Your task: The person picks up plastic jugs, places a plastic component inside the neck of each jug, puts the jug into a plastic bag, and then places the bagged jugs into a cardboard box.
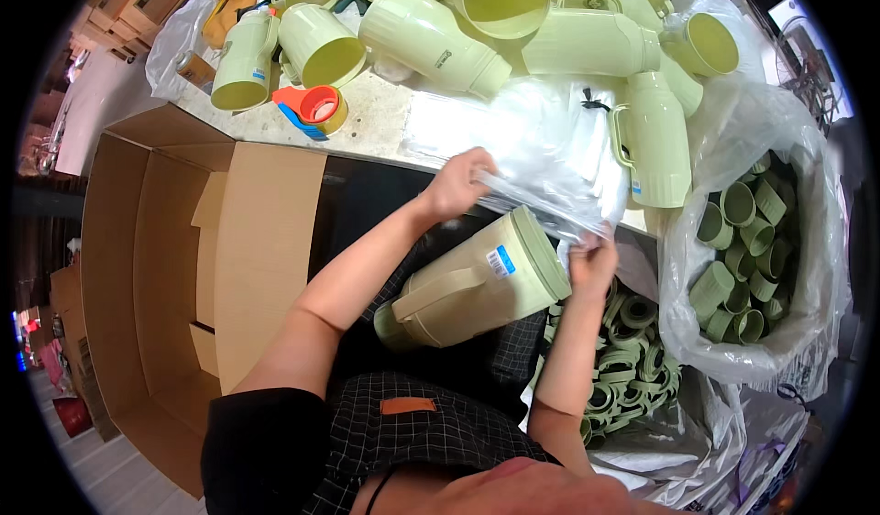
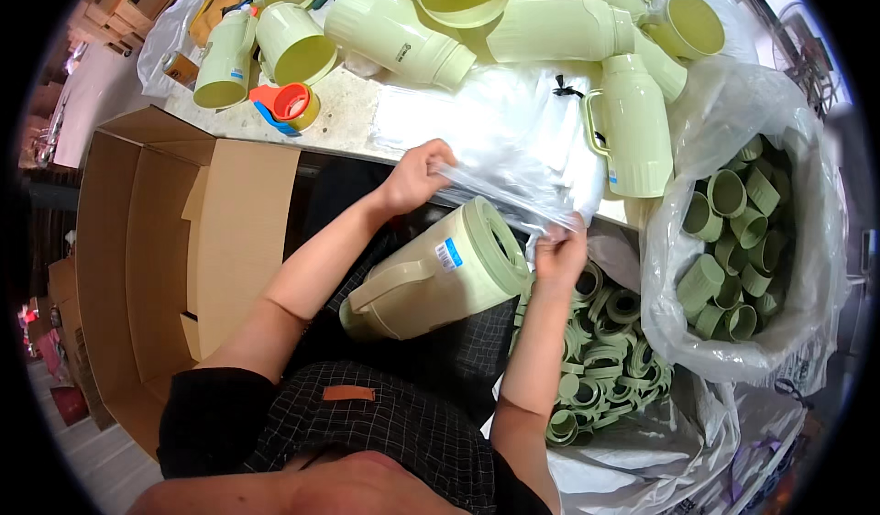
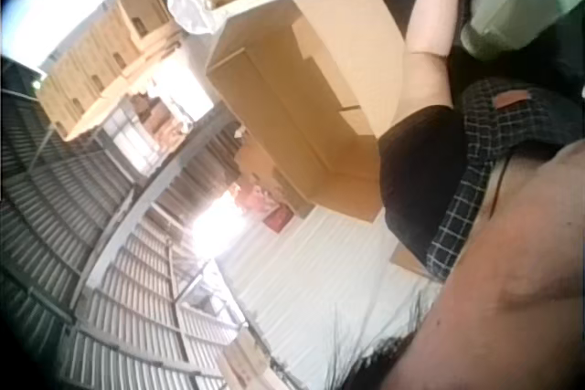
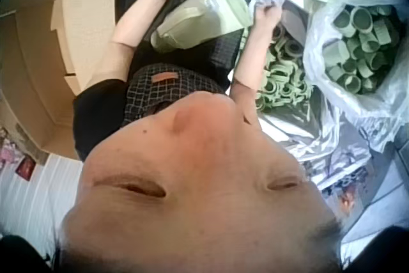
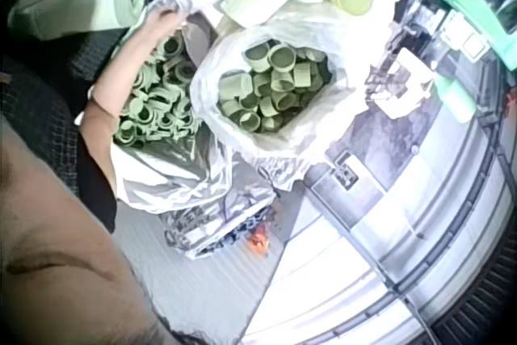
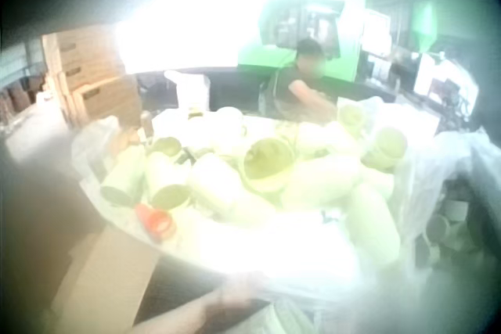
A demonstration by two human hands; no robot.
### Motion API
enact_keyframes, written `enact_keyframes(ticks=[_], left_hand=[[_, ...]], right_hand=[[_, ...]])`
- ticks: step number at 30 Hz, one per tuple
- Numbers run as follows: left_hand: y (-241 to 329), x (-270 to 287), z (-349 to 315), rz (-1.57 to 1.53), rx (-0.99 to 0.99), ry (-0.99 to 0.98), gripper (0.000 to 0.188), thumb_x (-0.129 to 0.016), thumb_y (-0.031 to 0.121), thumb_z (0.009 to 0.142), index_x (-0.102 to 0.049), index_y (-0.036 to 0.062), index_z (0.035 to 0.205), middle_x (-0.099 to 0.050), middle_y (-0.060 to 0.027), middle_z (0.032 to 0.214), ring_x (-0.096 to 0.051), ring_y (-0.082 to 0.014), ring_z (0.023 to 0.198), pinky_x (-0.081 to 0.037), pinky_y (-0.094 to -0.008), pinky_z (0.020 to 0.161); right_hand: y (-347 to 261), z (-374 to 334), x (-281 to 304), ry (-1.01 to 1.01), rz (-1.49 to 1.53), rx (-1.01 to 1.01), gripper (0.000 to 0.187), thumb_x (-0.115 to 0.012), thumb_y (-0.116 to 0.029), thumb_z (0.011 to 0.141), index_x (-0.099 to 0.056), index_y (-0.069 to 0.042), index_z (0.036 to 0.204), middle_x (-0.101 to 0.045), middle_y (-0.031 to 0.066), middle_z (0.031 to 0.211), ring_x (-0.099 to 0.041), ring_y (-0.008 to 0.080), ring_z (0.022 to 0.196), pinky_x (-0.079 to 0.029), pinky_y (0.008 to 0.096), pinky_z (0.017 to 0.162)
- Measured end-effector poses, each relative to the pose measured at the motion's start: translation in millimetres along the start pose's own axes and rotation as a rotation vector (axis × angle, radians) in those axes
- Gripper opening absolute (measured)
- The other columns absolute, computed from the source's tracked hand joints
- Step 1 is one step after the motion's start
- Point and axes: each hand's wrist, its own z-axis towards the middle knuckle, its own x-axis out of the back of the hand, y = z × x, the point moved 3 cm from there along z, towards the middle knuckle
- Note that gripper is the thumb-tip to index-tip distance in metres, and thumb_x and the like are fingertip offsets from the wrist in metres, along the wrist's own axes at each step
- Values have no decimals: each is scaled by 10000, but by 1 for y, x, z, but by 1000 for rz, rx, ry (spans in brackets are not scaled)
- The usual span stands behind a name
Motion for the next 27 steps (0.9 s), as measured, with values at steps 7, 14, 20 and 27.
enact_keyframes(ticks=[7, 14, 20, 27], left_hand=[[123, -34, -131, 690, -264, -71, 633, -807, 173, 688, -486, 56, 1221, -545, -123, 1011, -582, -289, 832, -484, -362, 709], [48, 29, -266, 915, -173, 561, 555, -720, 30, 654, -537, 29, 1178, -592, -172, 987, -599, -398, 934, -506, -437, 767], [151, 141, -387, 1026, -217, 1386, 573, -500, -53, 785, -561, 114, 1330, -608, -152, 1267, -570, -295, 1187, -442, -355, 1017], [78, 282, -533, 1436, 1226, 468, 486, -584, 119, 786, -617, 195, 1265, -659, -136, 1159, -631, -322, 1045, -517, -420, 868]], right_hand=[[75, -161, -1, -235, -1394, 1121, 346, -492, -234, 978, -548, 40, 1181, -610, 136, 1101, -578, 215, 1006, -461, 363, 870], [160, -221, -32, -925, -1539, -198, 588, -705, -110, 832, -401, 32, 1314, -560, 274, 1242, -556, 408, 1174, -454, 444, 968], [211, -257, -130, -1590, -1240, -447, 590, -736, -11, 772, -462, -2, 1294, -601, 171, 1227, -627, 273, 1098, -470, 357, 962], [173, -195, -65, -885, -1327, -104, 401, -643, 11, 866, -505, -10, 1242, -634, 118, 1117, -614, 164, 954, -491, 308, 898]])
